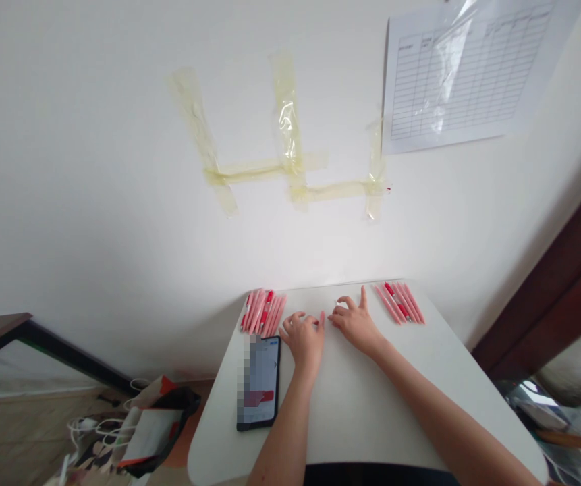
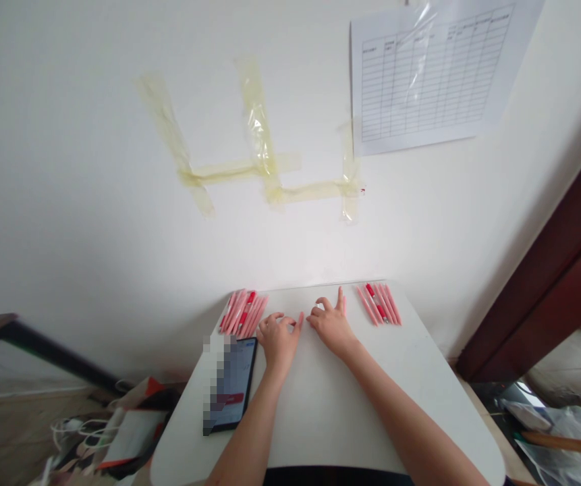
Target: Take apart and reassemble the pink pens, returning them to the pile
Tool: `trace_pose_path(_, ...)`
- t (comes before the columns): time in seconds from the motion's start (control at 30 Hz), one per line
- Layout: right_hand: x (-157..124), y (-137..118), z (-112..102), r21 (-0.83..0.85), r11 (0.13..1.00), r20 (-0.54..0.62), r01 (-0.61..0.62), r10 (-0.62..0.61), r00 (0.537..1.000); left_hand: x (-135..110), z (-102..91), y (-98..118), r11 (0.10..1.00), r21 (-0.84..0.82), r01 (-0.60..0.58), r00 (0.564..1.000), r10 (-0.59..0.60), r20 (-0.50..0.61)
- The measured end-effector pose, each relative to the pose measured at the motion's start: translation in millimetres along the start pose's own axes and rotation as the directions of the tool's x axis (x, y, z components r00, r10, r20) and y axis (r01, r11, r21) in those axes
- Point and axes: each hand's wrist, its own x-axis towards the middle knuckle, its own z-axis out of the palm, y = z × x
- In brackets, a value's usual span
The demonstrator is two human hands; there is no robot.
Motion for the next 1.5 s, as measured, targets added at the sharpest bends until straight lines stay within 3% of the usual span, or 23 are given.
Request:
trace_pose_path(0.17,-3,7,-10,0.009,0.999,-0.069,-0.042,0.043,0.997,0,1.0,-1,1.000,0.004,-0.006,1.000,0.007,-0.010)
trace_pose_path(0.33,-16,34,-25,-0.002,0.993,-0.084,-0.117,0.117,0.990,1,1.6,0,1.000,0.003,-0.017,1.000,0.017,0.003)
trace_pose_path(0.57,-53,72,-17,0.019,0.990,-0.126,-0.143,0.144,0.981,3,2.5,-3,0.995,-0.048,-0.087,0.994,0.090,0.061)
trace_pose_path(0.73,-64,67,-12,0.123,0.983,-0.155,-0.138,0.156,0.976,7,2.1,-11,0.992,0.009,-0.124,0.990,0.123,0.066)
trace_pose_path(1.0,-66,57,-8,0.123,0.962,-0.077,-0.244,0.254,0.964,8,1.8,-17,0.977,0.122,-0.174,0.979,0.158,0.127)
trace_pose_path(1.37,-64,57,-5,0.123,0.958,-0.078,-0.259,0.269,0.960,8,1.9,-16,0.982,0.099,-0.158,0.979,0.143,0.147)
trace_pose_path(1.5,-64,57,-7,0.122,0.959,-0.072,-0.254,0.264,0.962,6,2.5,-12,0.988,0.056,-0.143,0.986,0.137,0.099)
